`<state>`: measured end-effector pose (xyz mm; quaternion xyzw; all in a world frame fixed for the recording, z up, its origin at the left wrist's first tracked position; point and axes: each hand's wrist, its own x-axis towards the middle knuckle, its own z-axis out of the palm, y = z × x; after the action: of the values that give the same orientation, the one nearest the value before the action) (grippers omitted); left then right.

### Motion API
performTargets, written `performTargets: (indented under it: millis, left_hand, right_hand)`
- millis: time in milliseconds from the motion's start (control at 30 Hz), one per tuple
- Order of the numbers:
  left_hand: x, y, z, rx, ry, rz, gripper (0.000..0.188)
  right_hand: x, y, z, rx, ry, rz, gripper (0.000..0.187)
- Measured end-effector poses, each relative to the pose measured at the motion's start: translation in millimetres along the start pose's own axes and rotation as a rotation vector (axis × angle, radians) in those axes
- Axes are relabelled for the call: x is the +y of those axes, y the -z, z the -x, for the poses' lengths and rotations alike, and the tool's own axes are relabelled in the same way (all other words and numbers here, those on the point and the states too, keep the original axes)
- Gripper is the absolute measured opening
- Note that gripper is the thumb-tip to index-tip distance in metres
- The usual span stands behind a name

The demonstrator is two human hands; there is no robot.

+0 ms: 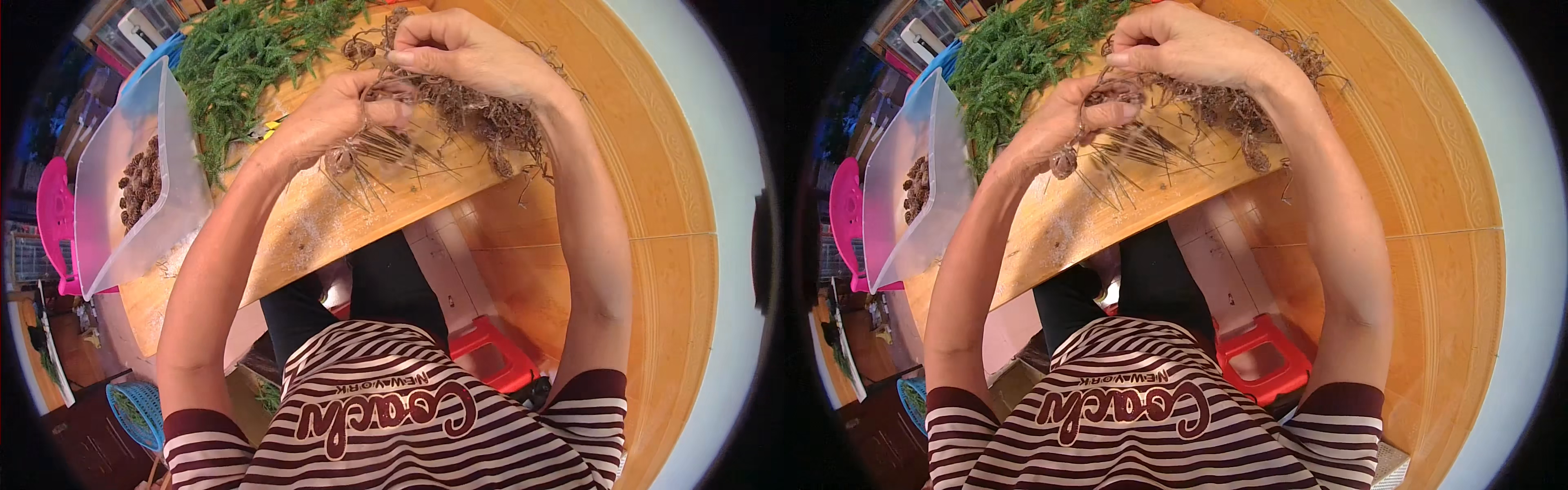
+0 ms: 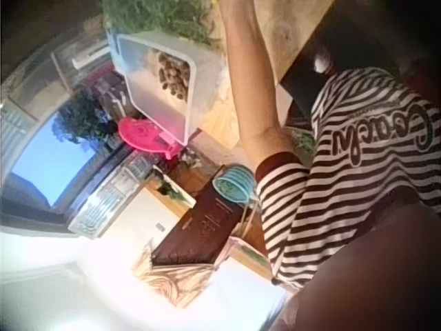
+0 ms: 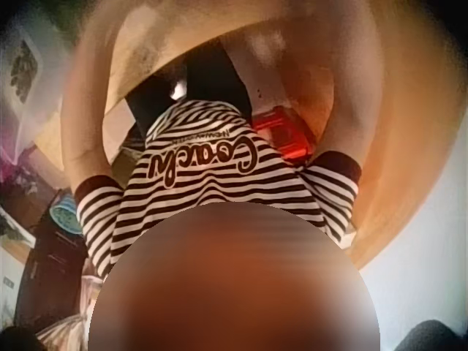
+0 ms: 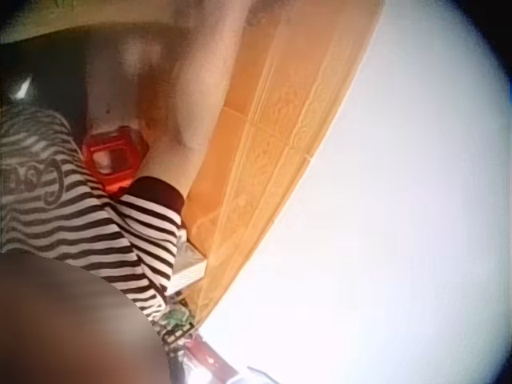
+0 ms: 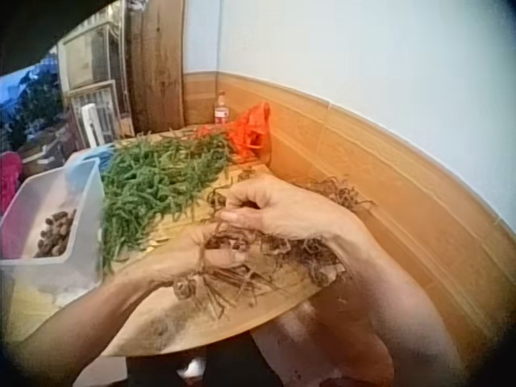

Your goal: The person is manually sorting and untangling bunches of dried plant roots on a wooden table, placing cleaned parts into containers.

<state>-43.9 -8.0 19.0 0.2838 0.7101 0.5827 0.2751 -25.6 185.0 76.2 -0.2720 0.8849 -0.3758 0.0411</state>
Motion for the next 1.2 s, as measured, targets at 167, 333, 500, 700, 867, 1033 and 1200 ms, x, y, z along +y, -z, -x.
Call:
performTargets:
  millis: [167,333,500,700,867,1033,1200]
  left_hand:
    - [-10,19,-2,0.049,0.012,-0.143,0.031]
    - [-9,13,-4,0.082,-0.217,-0.360,0.031]
    - [13,23,5,0.064,-0.007,-0.570,0.030]
    - [12,32,3,0.178,-0.255,-0.794,0.024]
    - [5,35,4,0.249,-0.469,-1.025,0.019]
    - [5,38,2,0.286,-0.494,-1.212,0.020]
    - [10,35,-10,0.321,-0.433,-1.276,0.015]
  right_hand:
    - [11,-11,9,0.024,-0.001,-0.117,0.022]
    - [-2,-19,5,-0.061,-0.111,0.264,0.026]
    - [2,-38,1,0.157,0.058,0.527,0.028]
    - [-22,-45,-8,0.134,-0.093,0.760,0.024]
    - [-25,-48,-16,0.109,-0.107,0.704,0.019]
    - [-14,-62,-8,0.255,0.075,0.740,0.016]
    - [-5,-58,-5,0.422,0.159,0.666,0.015]
